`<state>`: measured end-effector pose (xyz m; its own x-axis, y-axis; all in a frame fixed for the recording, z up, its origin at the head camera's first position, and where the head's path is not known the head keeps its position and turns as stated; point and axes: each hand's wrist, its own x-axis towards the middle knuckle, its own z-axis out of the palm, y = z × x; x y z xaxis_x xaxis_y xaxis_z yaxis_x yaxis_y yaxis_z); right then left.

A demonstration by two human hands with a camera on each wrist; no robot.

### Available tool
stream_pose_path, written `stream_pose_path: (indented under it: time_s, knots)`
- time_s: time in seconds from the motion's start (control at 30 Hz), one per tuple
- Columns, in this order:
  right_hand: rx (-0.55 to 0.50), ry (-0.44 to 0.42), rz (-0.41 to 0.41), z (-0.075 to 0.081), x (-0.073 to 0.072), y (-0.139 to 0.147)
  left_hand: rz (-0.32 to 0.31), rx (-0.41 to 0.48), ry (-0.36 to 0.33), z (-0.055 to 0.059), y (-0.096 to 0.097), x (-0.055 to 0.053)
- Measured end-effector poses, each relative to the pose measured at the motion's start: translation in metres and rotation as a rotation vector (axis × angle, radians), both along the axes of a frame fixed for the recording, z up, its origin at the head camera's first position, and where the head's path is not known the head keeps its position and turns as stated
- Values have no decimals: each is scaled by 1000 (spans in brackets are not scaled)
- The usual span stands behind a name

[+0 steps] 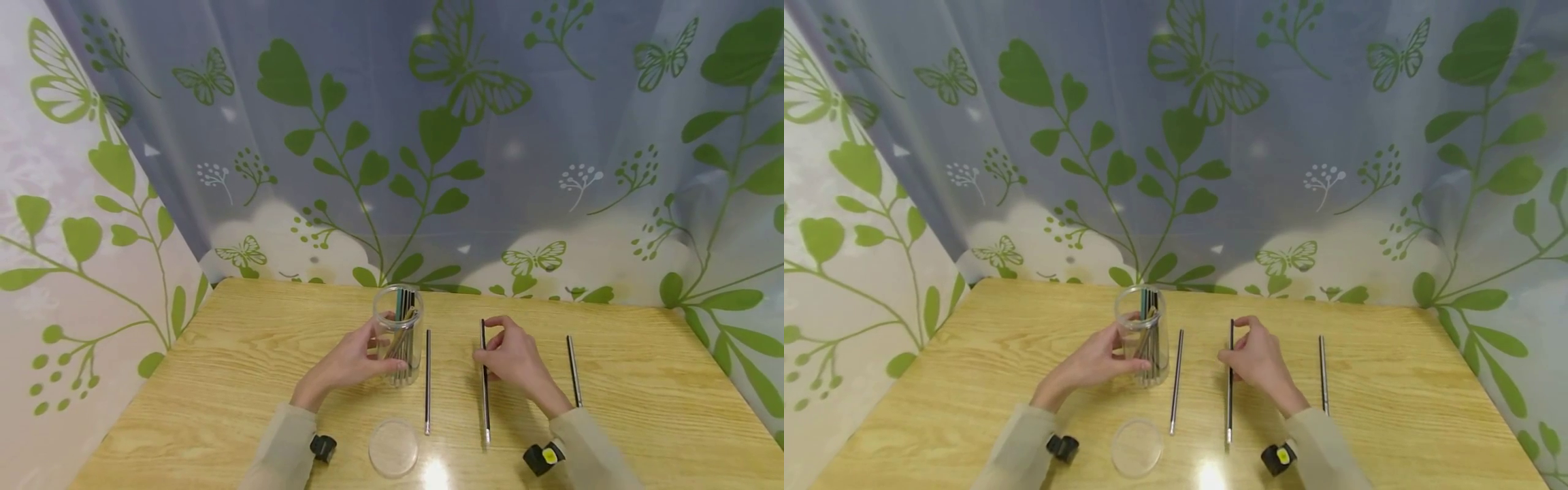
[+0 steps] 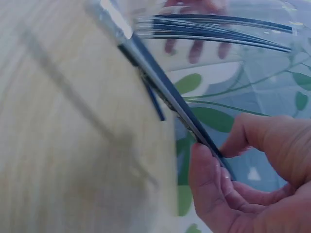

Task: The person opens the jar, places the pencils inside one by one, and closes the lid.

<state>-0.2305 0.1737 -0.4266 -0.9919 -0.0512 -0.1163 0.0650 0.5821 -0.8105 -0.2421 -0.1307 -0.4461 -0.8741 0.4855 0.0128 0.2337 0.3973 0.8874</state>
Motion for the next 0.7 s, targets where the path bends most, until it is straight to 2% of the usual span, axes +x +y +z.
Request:
stream_pose_path:
  time_s: [0.2,0.43,0.57,0.7]
  knots:
    - [-111,67,-52,22,-1,10,4,0,-7,-1,0,0]
    - [-202,200,-107,50,-2,17,2,6,-9,-1,0,0]
    - [-271,288,-125,60,-2,18,1,13,-16,-1,0,0]
    - [-323,341,-136,67,-2,17,-3,22,-18,-1,0,0]
